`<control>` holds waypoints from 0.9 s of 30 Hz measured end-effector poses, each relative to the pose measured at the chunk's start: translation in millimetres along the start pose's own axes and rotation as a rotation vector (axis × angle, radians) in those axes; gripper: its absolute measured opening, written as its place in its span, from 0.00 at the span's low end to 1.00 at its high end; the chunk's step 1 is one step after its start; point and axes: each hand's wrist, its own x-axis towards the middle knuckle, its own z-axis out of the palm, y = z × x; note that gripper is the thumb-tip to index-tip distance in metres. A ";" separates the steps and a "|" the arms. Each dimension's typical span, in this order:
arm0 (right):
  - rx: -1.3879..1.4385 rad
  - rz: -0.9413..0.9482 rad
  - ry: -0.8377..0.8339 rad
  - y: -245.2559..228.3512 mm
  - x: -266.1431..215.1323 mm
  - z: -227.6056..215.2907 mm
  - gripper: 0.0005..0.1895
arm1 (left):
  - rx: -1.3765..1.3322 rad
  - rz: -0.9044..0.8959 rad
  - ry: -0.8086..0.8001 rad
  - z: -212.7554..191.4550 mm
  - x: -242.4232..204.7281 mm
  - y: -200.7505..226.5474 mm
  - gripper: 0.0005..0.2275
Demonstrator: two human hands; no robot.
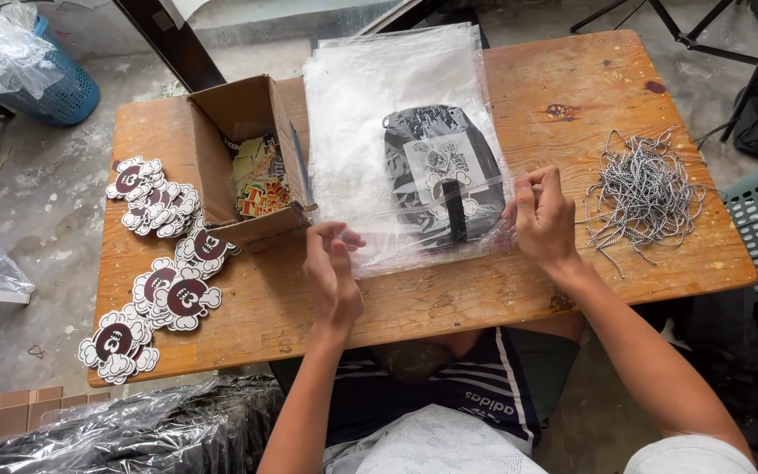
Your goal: The person attaches a metal chain and a cartoon character charm to the strap of a small black bag. They then place the bag into a clear plastic bag and seal it. The process is repeated with a second bag.
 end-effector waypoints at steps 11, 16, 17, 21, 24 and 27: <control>0.106 -0.036 -0.010 10.7 -9.0 -0.6 0.07 | 0.077 0.035 0.038 5.3 -5.4 -10.8 0.06; 0.103 -0.034 0.008 4.8 -10.3 1.6 0.11 | 0.158 0.026 0.065 8.0 -1.7 -12.3 0.07; 0.074 -0.030 0.006 1.7 -9.3 1.1 0.12 | 0.279 0.087 0.091 8.7 -0.9 -17.2 0.07; 0.000 0.007 0.005 0.4 -7.2 5.4 0.12 | 0.493 0.191 0.170 12.9 6.4 -16.3 0.06; -0.006 0.050 -0.026 1.3 0.9 5.1 0.11 | 0.537 0.144 0.132 8.4 14.5 -14.1 0.06; 0.050 0.053 -0.068 -0.3 3.8 5.2 0.08 | 0.554 0.105 0.095 6.9 16.2 -12.8 0.06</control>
